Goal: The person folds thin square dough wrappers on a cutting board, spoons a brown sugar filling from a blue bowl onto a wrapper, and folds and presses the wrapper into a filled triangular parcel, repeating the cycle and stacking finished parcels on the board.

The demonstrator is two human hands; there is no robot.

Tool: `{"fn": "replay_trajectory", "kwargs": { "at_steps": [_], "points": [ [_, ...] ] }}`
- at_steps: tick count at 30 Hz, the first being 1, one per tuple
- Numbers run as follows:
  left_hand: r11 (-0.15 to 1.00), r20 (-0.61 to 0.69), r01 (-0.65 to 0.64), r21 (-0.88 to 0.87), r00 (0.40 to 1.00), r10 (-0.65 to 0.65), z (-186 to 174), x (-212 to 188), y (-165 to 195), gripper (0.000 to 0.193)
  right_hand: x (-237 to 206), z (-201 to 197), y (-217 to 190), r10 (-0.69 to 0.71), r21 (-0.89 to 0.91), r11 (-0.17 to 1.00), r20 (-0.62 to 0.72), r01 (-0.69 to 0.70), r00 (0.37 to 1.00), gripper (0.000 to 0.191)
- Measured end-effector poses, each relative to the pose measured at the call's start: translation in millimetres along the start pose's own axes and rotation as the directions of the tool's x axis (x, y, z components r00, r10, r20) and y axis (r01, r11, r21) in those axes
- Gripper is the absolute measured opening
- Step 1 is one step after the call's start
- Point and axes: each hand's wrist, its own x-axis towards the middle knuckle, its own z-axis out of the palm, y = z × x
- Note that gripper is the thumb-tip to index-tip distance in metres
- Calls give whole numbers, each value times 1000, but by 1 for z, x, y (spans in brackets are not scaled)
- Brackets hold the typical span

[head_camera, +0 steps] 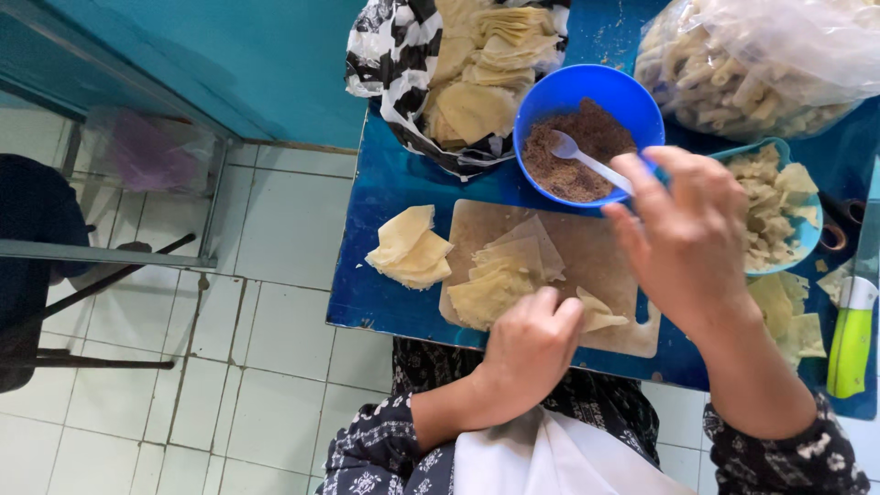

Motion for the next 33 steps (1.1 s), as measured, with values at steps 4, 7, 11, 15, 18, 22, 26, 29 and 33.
{"fn": "replay_trajectory", "kwargs": {
  "at_steps": [4,7,11,15,18,22,26,29,33],
  "points": [
    [988,98,-50,-145,993,65,14,20,13,12,-6,14,9,350,306,868,183,-391,919,37],
    [941,53,-92,-325,992,115,29,35,26,10,-8,33,22,467,526,623,343,-578,815,31],
    [937,27,23,-348,1000,-14,37,37,18,9,-12,45,31,509,688,432,349,-584,787,18],
    [976,14,114,-187,993,-113,40,32,-4,11,-3,51,27,465,658,582,215,-479,859,8],
    [980,54,176,-94,984,-172,38,26,-7,15,11,59,20,452,724,562,137,-401,881,12],
    [989,8,149,-21,989,-149,29,21,-1,13,20,64,14,374,774,529,156,-348,914,10],
    [989,5,134,-63,991,-134,21,17,3,8,12,62,13,369,852,405,178,-330,912,11],
    [983,-12,134,-125,991,-137,17,13,-1,10,7,63,18,459,904,206,250,-375,853,15],
    [979,-35,149,-139,987,-155,16,10,-8,9,0,59,32,506,953,1,262,-304,822,17]
  ]
}}
